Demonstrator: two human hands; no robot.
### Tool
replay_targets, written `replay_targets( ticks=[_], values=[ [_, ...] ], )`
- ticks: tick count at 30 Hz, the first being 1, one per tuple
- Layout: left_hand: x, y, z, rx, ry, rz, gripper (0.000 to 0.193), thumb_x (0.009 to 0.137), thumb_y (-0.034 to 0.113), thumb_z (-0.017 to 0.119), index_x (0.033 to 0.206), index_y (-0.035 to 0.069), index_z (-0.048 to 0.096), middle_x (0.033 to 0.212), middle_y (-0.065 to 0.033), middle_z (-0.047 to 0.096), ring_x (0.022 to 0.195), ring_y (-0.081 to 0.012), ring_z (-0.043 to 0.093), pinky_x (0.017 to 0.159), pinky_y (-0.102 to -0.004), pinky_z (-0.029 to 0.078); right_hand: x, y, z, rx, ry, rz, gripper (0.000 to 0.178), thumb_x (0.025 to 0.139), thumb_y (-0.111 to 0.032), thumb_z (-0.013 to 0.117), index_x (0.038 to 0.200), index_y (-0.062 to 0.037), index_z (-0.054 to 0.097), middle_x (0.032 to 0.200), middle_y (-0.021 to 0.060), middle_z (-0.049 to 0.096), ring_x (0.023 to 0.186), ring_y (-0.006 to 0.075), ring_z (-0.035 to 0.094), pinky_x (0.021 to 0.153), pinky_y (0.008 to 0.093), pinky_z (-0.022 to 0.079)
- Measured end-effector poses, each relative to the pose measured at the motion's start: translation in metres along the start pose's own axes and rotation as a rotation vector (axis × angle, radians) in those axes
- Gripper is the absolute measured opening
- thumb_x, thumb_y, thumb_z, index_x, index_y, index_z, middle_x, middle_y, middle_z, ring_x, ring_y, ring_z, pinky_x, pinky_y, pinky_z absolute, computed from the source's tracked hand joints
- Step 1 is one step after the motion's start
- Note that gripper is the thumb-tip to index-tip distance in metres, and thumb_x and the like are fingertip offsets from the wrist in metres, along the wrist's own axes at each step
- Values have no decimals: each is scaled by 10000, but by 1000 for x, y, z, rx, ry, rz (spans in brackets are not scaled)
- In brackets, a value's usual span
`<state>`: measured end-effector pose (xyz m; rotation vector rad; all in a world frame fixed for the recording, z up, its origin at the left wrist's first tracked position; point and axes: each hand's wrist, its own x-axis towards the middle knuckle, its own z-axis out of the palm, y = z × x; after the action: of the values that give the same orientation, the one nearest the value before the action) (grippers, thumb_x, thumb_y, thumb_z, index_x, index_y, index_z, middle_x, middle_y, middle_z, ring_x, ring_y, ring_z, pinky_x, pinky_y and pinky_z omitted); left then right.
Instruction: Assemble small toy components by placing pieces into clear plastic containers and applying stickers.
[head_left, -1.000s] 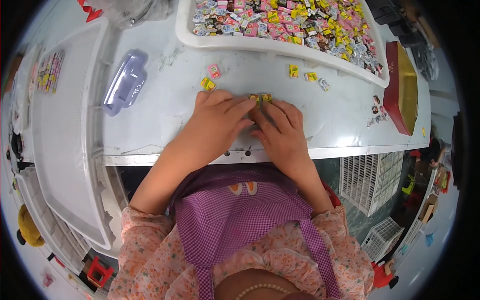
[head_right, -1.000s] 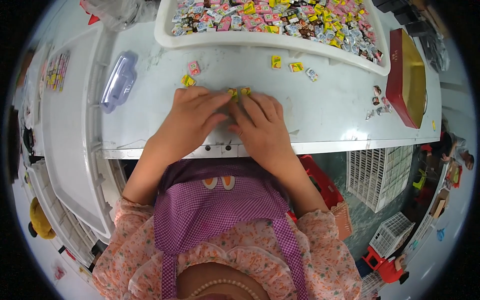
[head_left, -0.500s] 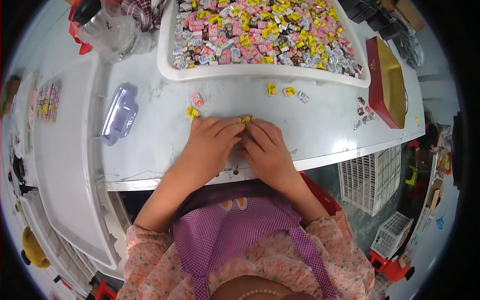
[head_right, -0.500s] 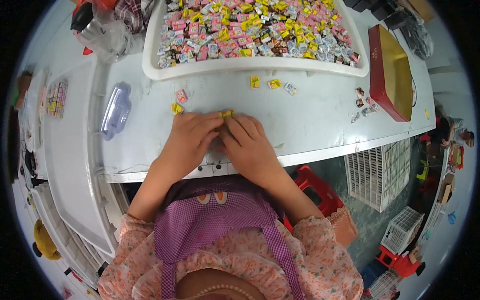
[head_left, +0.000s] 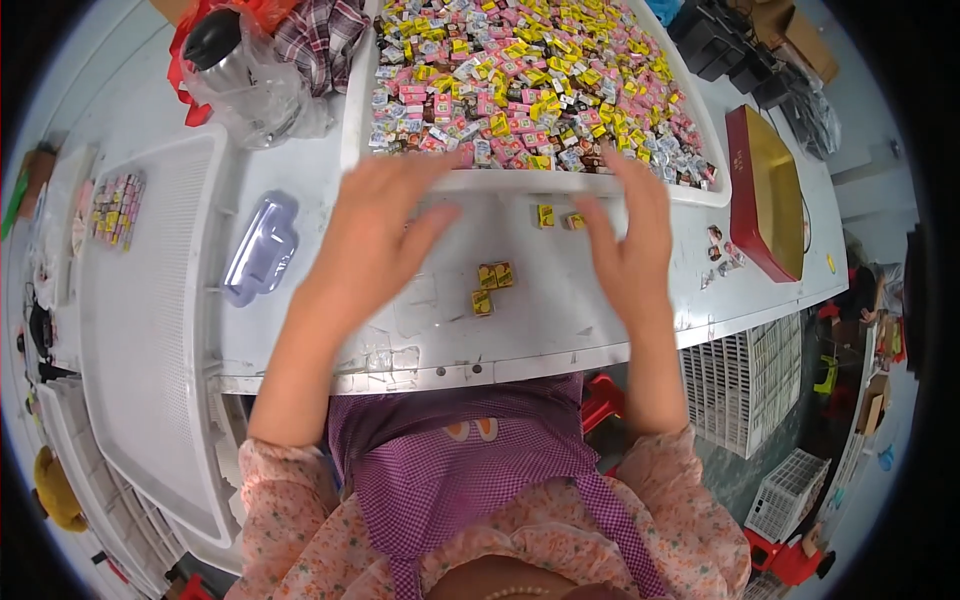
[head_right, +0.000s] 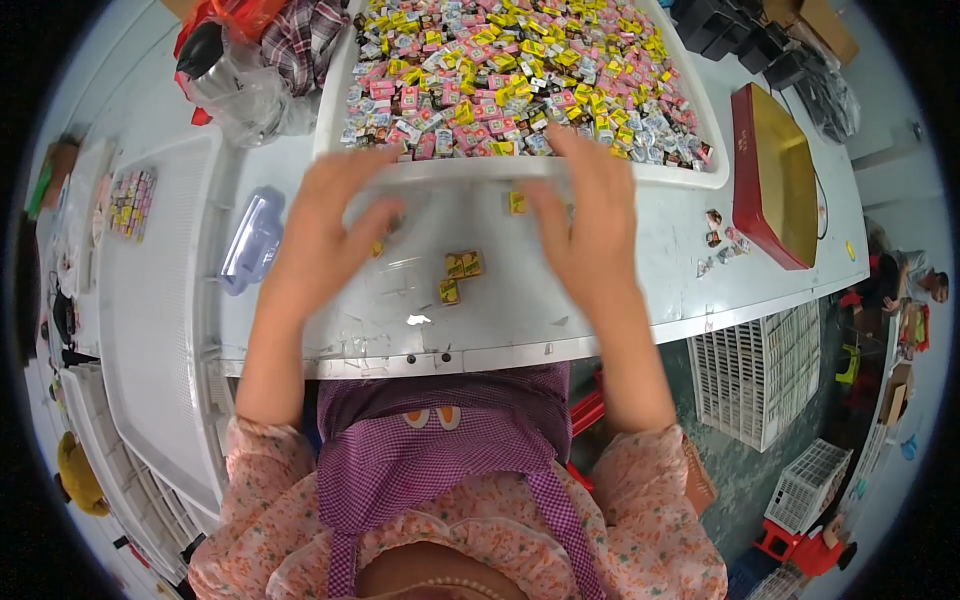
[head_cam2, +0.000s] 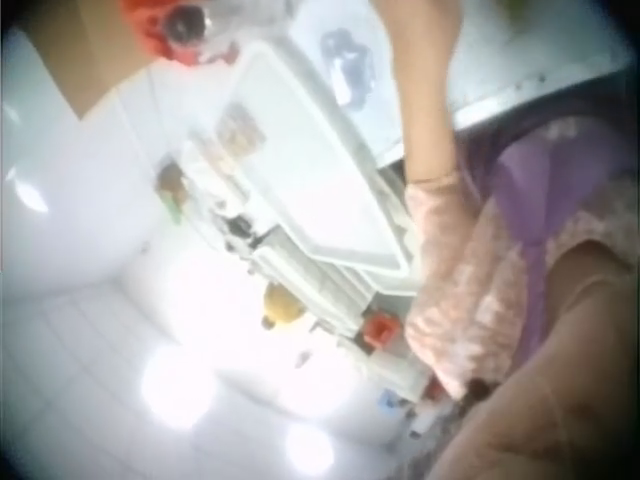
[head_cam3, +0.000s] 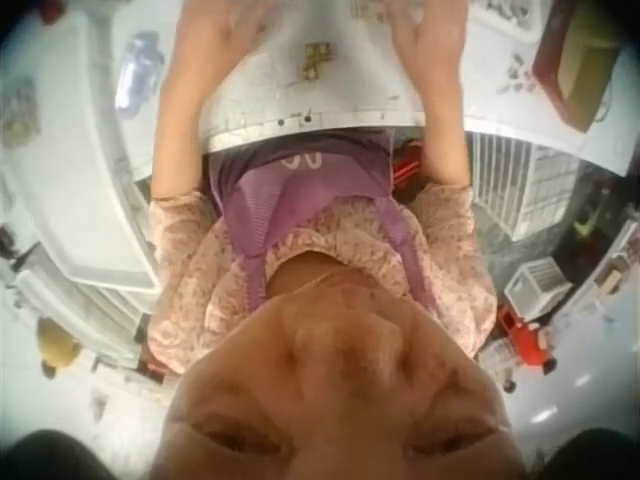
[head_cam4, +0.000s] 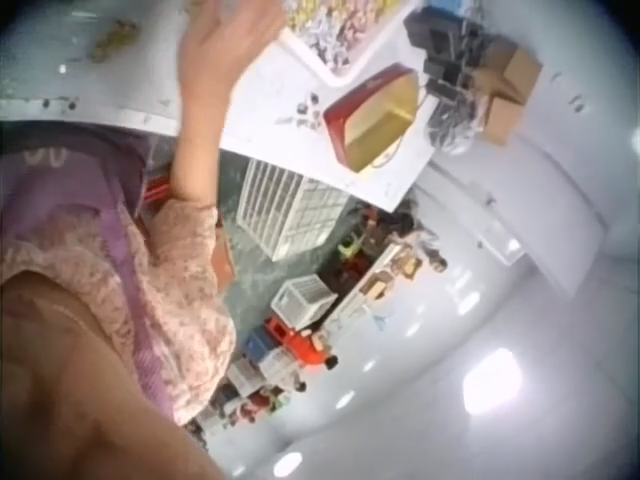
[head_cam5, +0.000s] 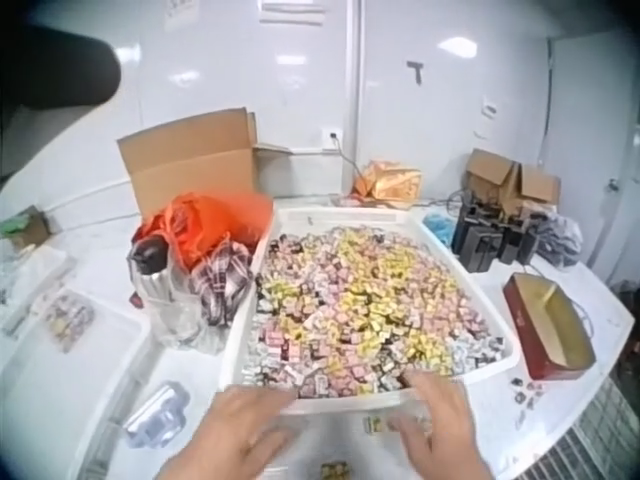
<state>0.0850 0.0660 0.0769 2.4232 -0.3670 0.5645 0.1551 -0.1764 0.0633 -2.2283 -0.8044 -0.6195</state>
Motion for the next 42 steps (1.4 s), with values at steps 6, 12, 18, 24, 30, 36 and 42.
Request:
replay_targets(
  ticks=[6,12,18,24,30,36,42],
  values=[
    [77,-51,39,347,-54,-183,634,790,489,660,1340,229,480,1377,-131,437,1243,-345,385,970,-536,306,81,37,44,-381,-237,64,540,850,-305,660,1309,-80,486,1264,135,548,1173,346,486,981,415,386],
    [88,-65,62,315,-103,-72,541,812,387,679,1298,209,522,1295,-134,489,1170,-344,459,951,-469,390,80,62,57,-324,-282,82,450,853,-314,651,1238,-103,551,1182,166,554,1122,372,496,920,410,421],
    [91,-72,60,141,-18,-62,368,820,241,669,1167,136,606,1069,-135,585,993,-331,580,830,-408,495,79,76,47,-21,-235,110,331,862,-192,647,1162,-67,584,1085,170,586,985,321,572,852,365,459],
    [100,-71,51,42,163,-251,333,862,211,618,1167,81,596,1017,-169,629,876,-297,637,747,-376,515,87,79,40,321,-76,453,337,926,-229,586,1197,-30,555,939,56,635,850,195,606,725,270,476],
    [105,-89,33,-1021,314,-674,269,949,221,534,1118,13,552,837,-95,584,627,-172,527,484,-243,418,89,96,23,1343,130,818,324,943,-198,558,1198,-4,507,937,121,544,750,177,567,605,211,485],
    [101,-103,13,-1732,346,-894,248,957,115,500,1135,-41,427,859,-196,545,682,-198,513,455,-219,381,91,94,30,1347,33,812,255,906,-173,621,1089,-10,551,963,101,586,768,174,586,592,186,475],
    [80,-101,3,-1429,235,-723,320,942,96,518,1236,-24,474,866,-142,569,649,-172,501,456,-204,369,89,73,32,235,-262,387,223,895,-240,627,980,-34,626,836,71,653,802,202,636,634,319,489]
  ],
)
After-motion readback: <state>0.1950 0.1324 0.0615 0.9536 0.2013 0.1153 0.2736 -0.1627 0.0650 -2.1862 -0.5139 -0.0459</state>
